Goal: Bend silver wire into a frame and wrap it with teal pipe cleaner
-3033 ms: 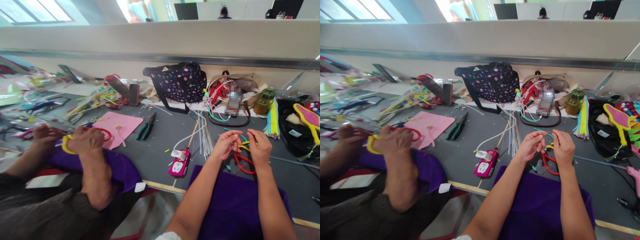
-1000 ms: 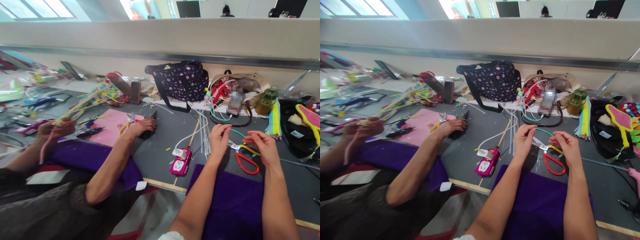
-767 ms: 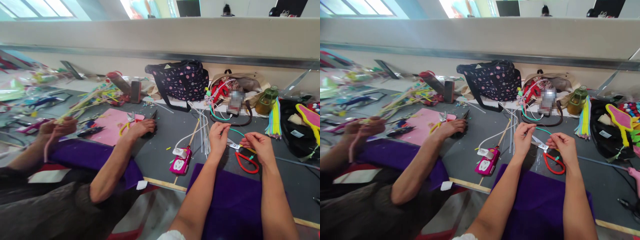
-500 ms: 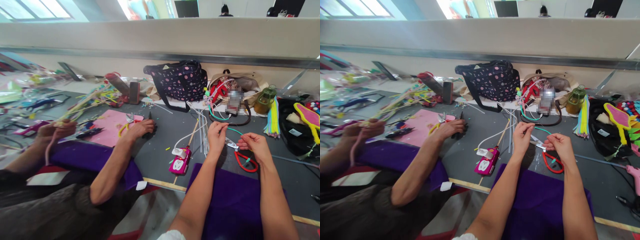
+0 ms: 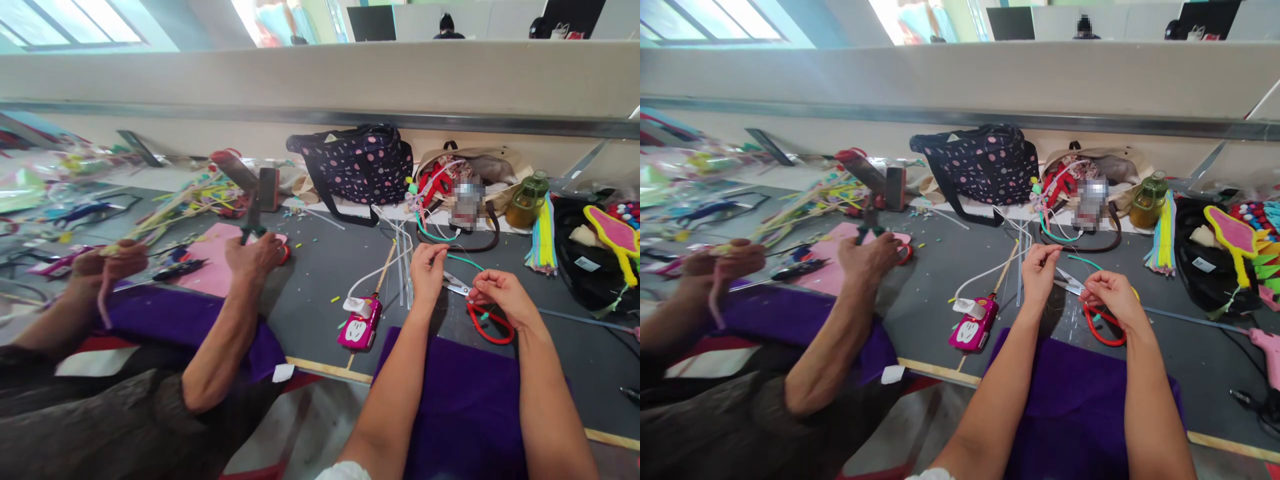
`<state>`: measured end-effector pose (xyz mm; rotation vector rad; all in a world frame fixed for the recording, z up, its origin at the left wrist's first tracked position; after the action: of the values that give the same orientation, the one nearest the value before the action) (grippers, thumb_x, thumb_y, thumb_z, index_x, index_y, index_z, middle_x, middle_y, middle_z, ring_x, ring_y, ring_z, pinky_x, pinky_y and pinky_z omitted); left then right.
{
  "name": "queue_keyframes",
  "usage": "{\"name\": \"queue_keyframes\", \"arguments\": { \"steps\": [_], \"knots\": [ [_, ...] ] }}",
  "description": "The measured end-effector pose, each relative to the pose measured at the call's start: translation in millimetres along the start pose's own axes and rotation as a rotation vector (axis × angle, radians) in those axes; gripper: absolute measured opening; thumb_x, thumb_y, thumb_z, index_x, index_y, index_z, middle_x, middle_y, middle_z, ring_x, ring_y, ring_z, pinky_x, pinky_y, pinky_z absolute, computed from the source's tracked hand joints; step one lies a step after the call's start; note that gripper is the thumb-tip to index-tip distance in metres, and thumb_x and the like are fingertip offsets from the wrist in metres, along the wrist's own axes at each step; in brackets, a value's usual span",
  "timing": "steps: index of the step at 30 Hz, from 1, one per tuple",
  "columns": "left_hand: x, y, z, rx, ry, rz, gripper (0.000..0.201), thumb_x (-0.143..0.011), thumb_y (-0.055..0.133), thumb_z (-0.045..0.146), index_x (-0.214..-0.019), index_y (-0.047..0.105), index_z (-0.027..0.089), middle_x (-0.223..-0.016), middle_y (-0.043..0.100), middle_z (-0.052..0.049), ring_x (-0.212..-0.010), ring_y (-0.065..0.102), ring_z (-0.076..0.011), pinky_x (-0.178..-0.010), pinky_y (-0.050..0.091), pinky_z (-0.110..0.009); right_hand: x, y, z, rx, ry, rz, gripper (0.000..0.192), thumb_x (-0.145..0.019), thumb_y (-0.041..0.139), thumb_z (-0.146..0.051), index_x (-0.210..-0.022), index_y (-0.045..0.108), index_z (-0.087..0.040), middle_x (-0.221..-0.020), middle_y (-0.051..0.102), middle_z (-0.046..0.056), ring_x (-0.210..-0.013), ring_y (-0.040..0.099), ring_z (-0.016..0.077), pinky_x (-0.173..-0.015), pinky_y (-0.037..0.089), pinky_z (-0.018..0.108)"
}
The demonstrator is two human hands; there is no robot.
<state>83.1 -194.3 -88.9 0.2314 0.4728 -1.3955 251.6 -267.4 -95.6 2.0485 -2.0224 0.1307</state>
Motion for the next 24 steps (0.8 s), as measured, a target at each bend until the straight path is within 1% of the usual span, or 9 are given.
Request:
{"name": "queue_keyframes", "arguments": {
  "steps": [2, 5, 8, 10, 13, 17, 20, 24],
  "knots": [
    [0.5, 0.4, -0.9, -0.044, 0.003, -0.023, 0.016, -0.087, 0.059, 0.02, -0.091, 0.075, 0.02, -0.081, 0.062, -0.003, -0.082, 0.057, -0.016, -0.076, 0.043, -0.028, -4.1, -4.6, -0.5, 0.092, -0.124, 0.1, 0.037, -0.071, 0.075, -0.051, -0.082, 0.067, -0.017, -0.08, 0.075, 0.007, -0.075, 0.072, 0.0197, -0.066, 0.057, 0.03],
    [3.7, 3.8, 0.4, -0.094, 0.01, -0.097, 0.015, -0.087, 0.06, 0.018, -0.091, 0.075, 0.02, -0.081, 0.062, -0.003, -0.083, 0.058, -0.0162, -0.076, 0.043, -0.027, -6.5, -10.2, -4.2, 0.272, -0.381, 0.317, 0.034, -0.078, 0.069, -0.049, -0.093, 0.069, -0.018, -0.093, 0.074, 0.008, -0.085, 0.069, 0.0207, -0.074, 0.057, 0.034],
    [9.9, 8.1, 7.8, -0.126, 0.05, -0.155, 0.016, -0.088, 0.059, 0.018, -0.093, 0.074, 0.02, -0.082, 0.062, -0.003, -0.084, 0.058, -0.0159, -0.076, 0.044, -0.027, -1.0, -8.9, -10.0, 0.438, -0.613, 0.491, 0.029, -0.086, 0.063, -0.043, -0.104, 0.067, -0.02, -0.103, 0.072, 0.008, -0.092, 0.068, 0.0204, -0.08, 0.056, 0.035],
    [14.9, 10.9, 15.3, -0.145, 0.099, -0.184, 0.016, -0.089, 0.059, 0.018, -0.095, 0.074, 0.02, -0.082, 0.063, -0.003, -0.084, 0.057, -0.0159, -0.076, 0.044, -0.028, 4.8, -4.6, -14.6, 0.592, -0.731, 0.553, 0.024, -0.09, 0.061, -0.038, -0.106, 0.067, -0.021, -0.103, 0.071, 0.007, -0.092, 0.068, 0.0197, -0.082, 0.055, 0.034],
    [21.1, 14.2, 26.6, -0.172, 0.184, -0.218, 0.016, -0.09, 0.059, 0.019, -0.096, 0.074, 0.021, -0.081, 0.062, -0.003, -0.083, 0.056, -0.0161, -0.074, 0.043, -0.028, 12.3, 2.0, -20.6, 0.809, -0.871, 0.597, 0.016, -0.093, 0.058, -0.029, -0.102, 0.068, -0.021, -0.095, 0.071, 0.006, -0.086, 0.067, 0.0182, -0.079, 0.053, 0.031],
    [25.1, 16.2, 35.7, -0.175, 0.233, -0.239, 0.017, -0.091, 0.058, 0.02, -0.097, 0.074, 0.021, -0.08, 0.061, -0.004, -0.081, 0.054, -0.0163, -0.073, 0.042, -0.029, 15.5, 4.8, -23.4, 0.951, -0.961, 0.624, 0.015, -0.095, 0.054, -0.022, -0.098, 0.068, -0.019, -0.088, 0.071, 0.006, -0.081, 0.066, 0.017, -0.076, 0.051, 0.029],
    [26.5, 16.9, 38.1, -0.165, 0.234, -0.236, 0.017, -0.092, 0.058, 0.02, -0.097, 0.074, 0.021, -0.079, 0.061, -0.004, -0.08, 0.054, -0.0165, -0.072, 0.042, -0.029, 15.7, 4.9, -23.2, 1.012, -0.971, 0.653, 0.014, -0.095, 0.054, -0.021, -0.098, 0.068, -0.018, -0.085, 0.07, 0.006, -0.077, 0.064, 0.0163, -0.074, 0.049, 0.027],
    [28.4, 18.6, 38.3, -0.151, 0.239, -0.233, 0.017, -0.092, 0.057, 0.02, -0.097, 0.074, 0.021, -0.078, 0.059, -0.004, -0.079, 0.053, -0.0165, -0.071, 0.041, -0.029, 16.8, 6.3, -23.1, 1.057, -0.968, 0.701, 0.013, -0.094, 0.054, -0.021, -0.092, 0.067, -0.017, -0.078, 0.068, 0.004, -0.07, 0.061, 0.0148, -0.07, 0.046, 0.025]
  ]
}}
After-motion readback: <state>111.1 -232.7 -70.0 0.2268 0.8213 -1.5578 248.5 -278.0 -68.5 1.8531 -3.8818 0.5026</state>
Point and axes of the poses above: each hand's wrist, its own x-axis away from the middle knuckle, its own y-axis out of the palm, z = x × y, the point moved 3 cm from there along -x, towards the middle knuckle
